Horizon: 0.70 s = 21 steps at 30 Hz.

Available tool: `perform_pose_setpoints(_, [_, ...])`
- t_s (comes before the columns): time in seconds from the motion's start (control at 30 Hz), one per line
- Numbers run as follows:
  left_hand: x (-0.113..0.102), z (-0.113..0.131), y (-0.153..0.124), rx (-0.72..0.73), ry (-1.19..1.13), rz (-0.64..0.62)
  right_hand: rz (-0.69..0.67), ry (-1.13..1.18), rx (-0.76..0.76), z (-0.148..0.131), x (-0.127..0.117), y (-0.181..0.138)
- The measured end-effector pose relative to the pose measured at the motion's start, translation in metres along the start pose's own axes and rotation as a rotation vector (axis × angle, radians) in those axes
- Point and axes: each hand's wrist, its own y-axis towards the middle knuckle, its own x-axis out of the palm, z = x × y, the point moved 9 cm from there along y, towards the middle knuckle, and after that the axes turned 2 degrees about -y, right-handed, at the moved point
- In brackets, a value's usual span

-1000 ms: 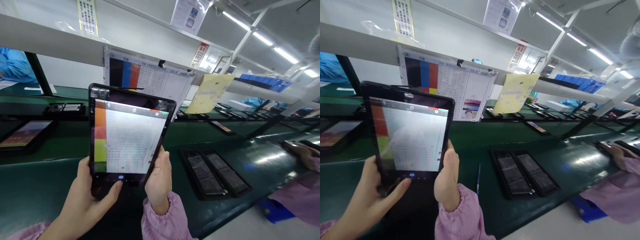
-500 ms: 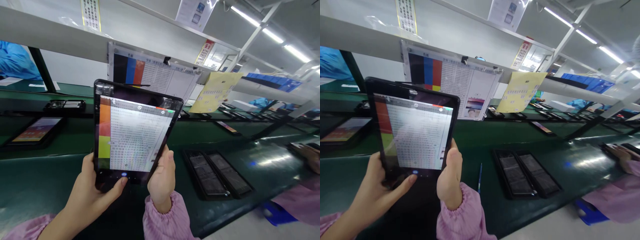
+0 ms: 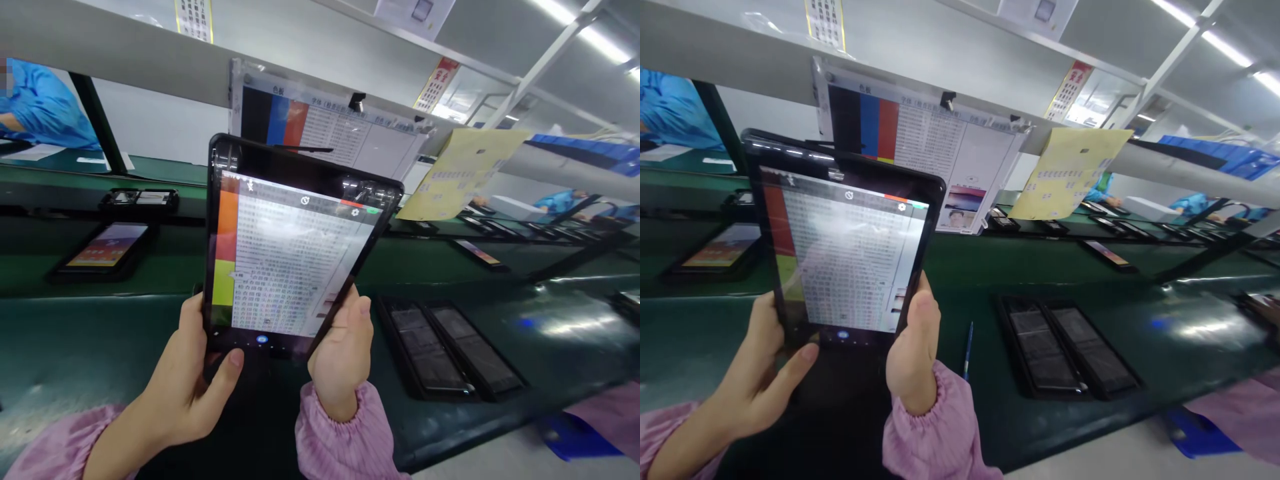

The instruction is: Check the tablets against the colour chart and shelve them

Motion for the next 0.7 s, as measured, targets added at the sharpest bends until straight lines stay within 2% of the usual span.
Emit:
perform_pose_setpoints(0.2, [-0.008,-0.002,-0.001,0.037,0.074,0.042,-0.046,0.037,0.009,-0.003,0.005,0.001])
perform_pose_setpoints(0.37, [-0.011,-0.006,0.000,-0.037,0.011,0.080,-0.008,-0.056,0.005,-0.005,0.002,0.000])
perform_pose_setpoints(0.7, [-0.001,0.005,0.010,0.053,-0.073,-0.064,0.004,-0.038,0.016,-0.002,-0.003,0.000])
